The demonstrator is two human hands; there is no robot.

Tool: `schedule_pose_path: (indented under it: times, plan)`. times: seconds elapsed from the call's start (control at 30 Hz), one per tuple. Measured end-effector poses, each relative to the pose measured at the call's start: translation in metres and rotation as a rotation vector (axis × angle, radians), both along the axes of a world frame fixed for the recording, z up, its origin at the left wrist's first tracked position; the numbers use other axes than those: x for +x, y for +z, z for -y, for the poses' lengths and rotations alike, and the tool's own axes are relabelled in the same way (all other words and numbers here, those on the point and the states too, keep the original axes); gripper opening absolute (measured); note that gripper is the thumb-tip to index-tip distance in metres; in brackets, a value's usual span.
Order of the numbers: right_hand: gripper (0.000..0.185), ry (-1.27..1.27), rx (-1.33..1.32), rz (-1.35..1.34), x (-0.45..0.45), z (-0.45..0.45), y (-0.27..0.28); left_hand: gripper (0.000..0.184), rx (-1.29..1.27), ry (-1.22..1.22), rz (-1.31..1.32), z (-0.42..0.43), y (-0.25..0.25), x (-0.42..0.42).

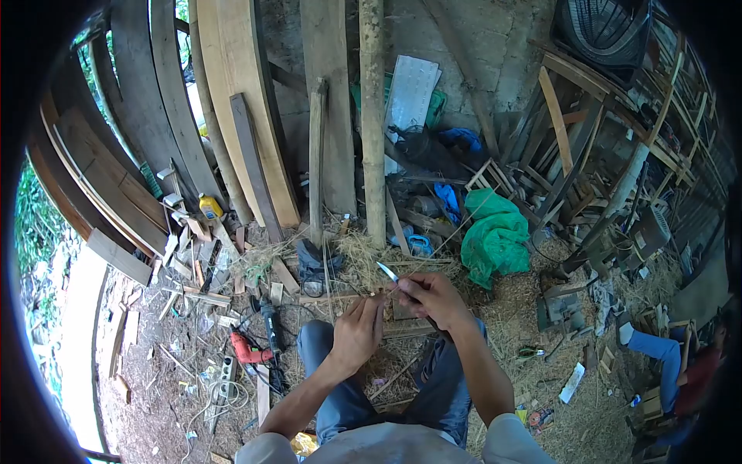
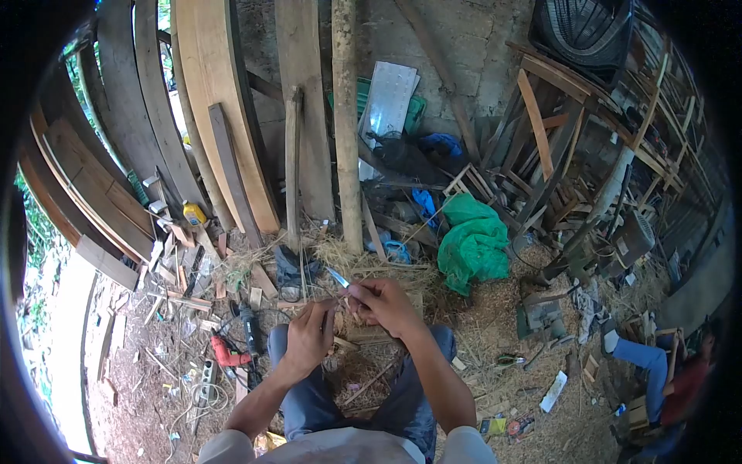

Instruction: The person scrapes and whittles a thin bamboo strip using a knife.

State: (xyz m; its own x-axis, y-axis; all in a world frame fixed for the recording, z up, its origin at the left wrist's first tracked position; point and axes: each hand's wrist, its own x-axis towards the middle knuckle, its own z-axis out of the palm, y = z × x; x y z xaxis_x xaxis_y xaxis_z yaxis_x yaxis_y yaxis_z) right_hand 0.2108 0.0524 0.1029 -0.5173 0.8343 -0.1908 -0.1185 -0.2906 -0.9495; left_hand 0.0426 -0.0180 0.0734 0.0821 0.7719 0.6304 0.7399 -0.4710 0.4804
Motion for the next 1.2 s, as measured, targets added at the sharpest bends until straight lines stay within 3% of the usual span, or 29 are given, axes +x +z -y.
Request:
schedule_pose_path:
  times: [0.37,0.43,0.47,0.67,0.83,0.9,1.2]
  plan:
    - [0.020,-0.026,0.013,0.032,-0.007,-0.004,-0.025,0.014,-0.071,0.010,-0.072,0.001,-0.002,-0.003]
    - [0.020,-0.073,0.184,0.275,-0.017,0.008,-0.024,0.014,-0.085,0.025,-0.072,0.001,-0.002,-0.002]
    - [0.020,-0.078,0.182,0.274,-0.016,0.007,-0.029,0.014,-0.064,0.028,-0.073,0.000,-0.003,-0.003]
    - [0.019,-0.123,-0.033,-0.049,-0.002,-0.011,-0.039,0.011,-0.041,-0.013,-0.093,-0.002,-0.002,-0.005]
    - [0.019,-0.117,-0.033,-0.024,0.003,-0.019,-0.042,0.011,-0.119,-0.026,-0.088,0.002,0.003,-0.004]
    - [0.021,-0.263,-0.024,-0.017,0.012,-0.030,-0.048,0.011,-0.178,0.022,-0.102,0.008,0.007,-0.007]
    - [0.022,-0.182,-0.075,-0.054,0.030,-0.035,-0.037,0.012,-0.161,-0.030,-0.089,0.014,0.002,-0.016]
